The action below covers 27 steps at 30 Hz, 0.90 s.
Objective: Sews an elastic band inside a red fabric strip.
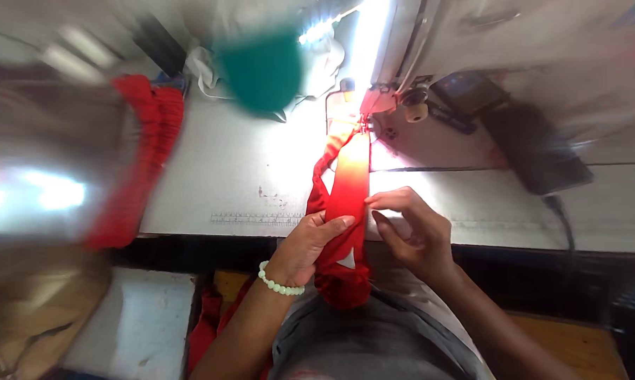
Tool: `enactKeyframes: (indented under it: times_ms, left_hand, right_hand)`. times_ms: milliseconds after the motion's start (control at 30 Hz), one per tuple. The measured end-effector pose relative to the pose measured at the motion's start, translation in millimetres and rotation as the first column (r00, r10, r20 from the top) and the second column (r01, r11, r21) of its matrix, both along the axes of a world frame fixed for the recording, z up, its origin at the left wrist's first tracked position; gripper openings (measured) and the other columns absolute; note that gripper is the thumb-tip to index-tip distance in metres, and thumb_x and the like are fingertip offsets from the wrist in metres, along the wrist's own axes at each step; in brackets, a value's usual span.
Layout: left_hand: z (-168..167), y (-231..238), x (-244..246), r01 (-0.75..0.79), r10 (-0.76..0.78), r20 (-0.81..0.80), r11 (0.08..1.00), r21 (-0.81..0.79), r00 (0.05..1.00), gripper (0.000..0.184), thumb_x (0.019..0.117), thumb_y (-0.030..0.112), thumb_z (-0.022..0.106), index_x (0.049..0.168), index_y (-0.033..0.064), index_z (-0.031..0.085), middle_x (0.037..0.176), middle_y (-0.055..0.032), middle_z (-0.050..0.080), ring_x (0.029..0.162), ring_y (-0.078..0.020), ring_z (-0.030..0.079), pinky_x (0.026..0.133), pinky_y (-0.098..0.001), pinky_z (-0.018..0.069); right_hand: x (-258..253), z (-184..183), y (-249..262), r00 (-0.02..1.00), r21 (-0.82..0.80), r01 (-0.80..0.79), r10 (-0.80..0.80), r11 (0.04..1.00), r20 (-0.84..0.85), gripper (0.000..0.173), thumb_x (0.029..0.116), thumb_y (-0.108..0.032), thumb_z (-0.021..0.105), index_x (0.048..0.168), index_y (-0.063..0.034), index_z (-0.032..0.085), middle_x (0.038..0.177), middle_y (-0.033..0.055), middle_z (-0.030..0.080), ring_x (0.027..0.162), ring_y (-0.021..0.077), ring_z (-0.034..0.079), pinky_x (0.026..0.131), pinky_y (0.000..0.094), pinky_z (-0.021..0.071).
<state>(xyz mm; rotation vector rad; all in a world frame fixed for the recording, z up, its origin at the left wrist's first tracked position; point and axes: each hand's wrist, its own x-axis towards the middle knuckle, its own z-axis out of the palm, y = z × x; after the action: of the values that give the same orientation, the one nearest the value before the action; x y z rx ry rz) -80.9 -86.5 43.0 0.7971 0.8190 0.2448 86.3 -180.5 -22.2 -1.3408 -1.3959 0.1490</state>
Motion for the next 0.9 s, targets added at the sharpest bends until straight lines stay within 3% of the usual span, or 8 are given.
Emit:
enactKeyframes:
  times_ms: [100,200,300,367,600,733,833,900]
  left_hand:
    - [0.5,-1.4,0.3,0.015,-0.014,-0.014,0.999,0.052,1.000,0.011,0.0972,-0.002,0.060,0.106,0.0020,0.065,0.091,-0.0029,0.074,0.084,-0.0080,0.072,0.080,-0.0249,0.0601]
    - [0.3,-1.5,0.6,0.025,-0.026,0.003,0.999,0.040,1.000,0.011,0.0965,-0.002,0.060,0.105,0.0028,0.066,0.091,-0.0026,0.074,0.083,-0.0071,0.071,0.079,-0.0238,0.0598]
    - [1.4,-3.3,0.2,0.011,-0.011,-0.006,0.999,0.031,1.000,0.016,0.1053,0.008,0.051,0.103,0.0043,0.067,0.087,-0.0020,0.073,0.079,-0.0063,0.071,0.076,-0.0233,0.0599]
    - [0.6,-4.8,-1.2,-0.006,0.008,-0.037,0.998,0.060,0.999,0.024,0.1093,0.015,0.044,0.105,0.0045,0.066,0.088,-0.0020,0.072,0.080,-0.0064,0.070,0.075,-0.0236,0.0595]
    - [1.6,-3.1,-3.9,-0.042,0.047,-0.075,0.997,0.067,0.996,0.017,0.1063,0.010,0.050,0.104,0.0030,0.066,0.086,-0.0033,0.073,0.078,-0.0075,0.071,0.073,-0.0237,0.0598]
    - [2.1,-2.0,-2.0,-0.027,0.038,-0.097,0.994,0.108,0.995,0.008,0.0993,0.002,0.059,0.100,0.0022,0.067,0.084,-0.0032,0.073,0.075,-0.0071,0.071,0.073,-0.0234,0.0598]
    - [3.6,-1.8,-0.1,0.000,0.028,-0.135,0.979,0.203,0.991,0.010,0.0956,0.000,0.065,0.105,0.0004,0.068,0.088,-0.0027,0.074,0.079,-0.0069,0.071,0.076,-0.0234,0.0600]
    - [2.5,-1.3,0.1,-0.003,0.030,-0.116,0.974,0.228,0.993,0.013,0.1005,0.004,0.059,0.112,-0.0001,0.064,0.092,-0.0034,0.073,0.082,-0.0074,0.071,0.078,-0.0239,0.0594]
  right_hand:
    - [-7.0,17.0,0.1,0.951,-0.271,0.064,-0.141,0.960,-0.275,0.019,0.0988,-0.015,0.058,0.109,-0.0022,0.069,0.094,0.0003,0.074,0.083,-0.0008,0.071,0.077,0.0147,0.0589]
    - [-8.5,25.4,2.1,0.864,-0.389,-0.010,-0.187,0.921,-0.466,0.015,0.0979,-0.008,0.058,0.108,-0.0044,0.069,0.089,-0.0017,0.073,0.077,0.0010,0.071,0.073,0.0167,0.0611]
    - [-7.1,11.6,2.1,0.949,-0.250,0.070,-0.142,0.966,-0.281,0.016,0.0935,-0.009,0.066,0.106,-0.0024,0.073,0.104,0.0026,0.071,0.089,0.0005,0.070,0.079,0.0155,0.0597]
    - [-5.0,6.3,2.9,0.988,-0.141,0.092,-0.109,0.986,-0.113,0.016,0.0918,-0.009,0.067,0.104,-0.0023,0.075,0.110,0.0098,0.069,0.096,0.0064,0.068,0.083,0.0182,0.0584]
    - [-2.2,-1.7,15.7,0.974,0.032,0.079,-0.084,0.996,0.212,0.012,0.0972,-0.010,0.066,0.103,-0.0075,0.077,0.107,0.0124,0.069,0.099,0.0180,0.064,0.087,0.0240,0.0533]
    - [4.4,-1.6,20.1,0.950,0.085,0.024,-0.049,0.996,0.307,0.011,0.0970,-0.008,0.065,0.093,-0.0081,0.075,0.102,0.0099,0.071,0.103,0.0199,0.062,0.091,0.0260,0.0491]
    - [8.4,-0.8,19.2,0.943,0.114,0.011,-0.048,0.993,0.329,0.012,0.0971,-0.005,0.064,0.089,-0.0063,0.073,0.095,0.0074,0.071,0.101,0.0192,0.064,0.090,0.0257,0.0512]
    - [9.3,-3.7,17.3,0.938,0.106,0.010,-0.046,0.994,0.343,0.013,0.0977,-0.005,0.063,0.090,-0.0059,0.073,0.094,0.0084,0.072,0.099,0.0200,0.066,0.088,0.0264,0.0525]
